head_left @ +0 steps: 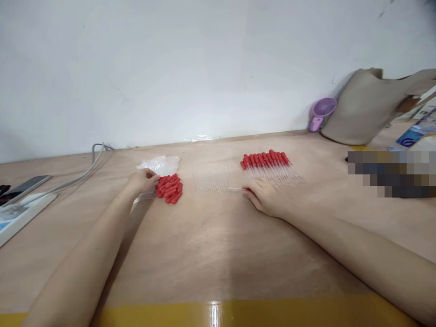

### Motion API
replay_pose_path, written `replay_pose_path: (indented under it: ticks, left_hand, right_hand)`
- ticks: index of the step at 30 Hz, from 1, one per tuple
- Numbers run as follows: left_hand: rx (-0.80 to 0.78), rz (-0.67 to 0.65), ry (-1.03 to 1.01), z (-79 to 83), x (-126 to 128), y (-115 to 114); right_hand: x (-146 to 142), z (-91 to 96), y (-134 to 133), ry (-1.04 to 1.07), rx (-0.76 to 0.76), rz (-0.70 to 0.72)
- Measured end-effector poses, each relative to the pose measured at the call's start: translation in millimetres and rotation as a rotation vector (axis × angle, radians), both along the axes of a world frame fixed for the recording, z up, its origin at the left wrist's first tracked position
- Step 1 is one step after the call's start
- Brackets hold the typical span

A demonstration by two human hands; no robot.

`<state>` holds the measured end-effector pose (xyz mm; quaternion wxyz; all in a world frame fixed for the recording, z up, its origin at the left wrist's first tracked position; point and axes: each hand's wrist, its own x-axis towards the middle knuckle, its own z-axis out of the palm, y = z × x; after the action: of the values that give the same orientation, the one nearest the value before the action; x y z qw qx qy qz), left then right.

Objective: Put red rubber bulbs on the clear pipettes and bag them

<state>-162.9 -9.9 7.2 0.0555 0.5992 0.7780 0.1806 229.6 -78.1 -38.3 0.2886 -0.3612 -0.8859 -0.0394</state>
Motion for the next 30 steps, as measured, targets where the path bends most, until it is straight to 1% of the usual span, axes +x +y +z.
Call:
replay_pose_path:
  ticks: [4, 6, 8, 9, 10, 11, 13, 14, 15, 17, 18, 20, 25, 30]
  left_hand:
    - [0.050, -0.017, 0.054, 4.7, 1, -3]
    - [0.164, 0.000, 0.069, 9.4, 8, -5]
    - [0.343, -0.003, 0.025, 13.1, 22, -9]
    - [0.432, -0.042, -0.024, 13.5, 33, -12]
    - [0.504, -0.117, -0.086, 12.6, 47, -17]
    - [0.540, -0.221, -0.167, 10.1, 63, -23]
    - [0.515, -0.431, -0.339, 1.2, 98, -39]
    - [0.462, -0.534, -0.407, -4.7, 115, -49]
    - [0.405, -0.628, -0.441, -10.8, 131, -59]
    - [0.363, -0.741, -0.432, -22.0, 157, -77]
    - [0.342, -0.768, -0.426, -26.4, 165, -83]
    - [0.325, -0.803, -0.438, -32.2, 173, -90]
    - [0.299, -0.812, -0.475, -34.6, 169, -88]
    - [0.327, -0.825, -0.475, -35.2, 170, -89]
  right_hand:
    - [1, -3.0, 1, 0.016, -0.014, -0.012]
    - [1, -4.9, 1, 0.037, -0.019, -0.024]
    - [2, -7.3, 2, 0.070, -0.012, -0.034]
    - [2, -8.7, 3, 0.089, -0.002, -0.036]
    - [2, -10.0, 4, 0.104, 0.010, -0.032]
    - [1, -11.2, 4, 0.117, 0.022, -0.021]
    - [1, -12.2, 6, 0.145, 0.044, 0.010]
    - [0, -11.9, 6, 0.161, 0.058, 0.022]
    - [0, -11.0, 5, 0.177, 0.074, 0.027]
    - [-1, -7.9, 3, 0.207, 0.114, 0.019]
    - [-1, -6.1, 2, 0.213, 0.132, 0.014]
    - [-2, -3.2, -1, 0.213, 0.157, 0.018]
    - [-2, -3.4, -1, 0.180, 0.198, 0.051]
    - [-4, -1.9, -3, 0.128, 0.278, 0.090]
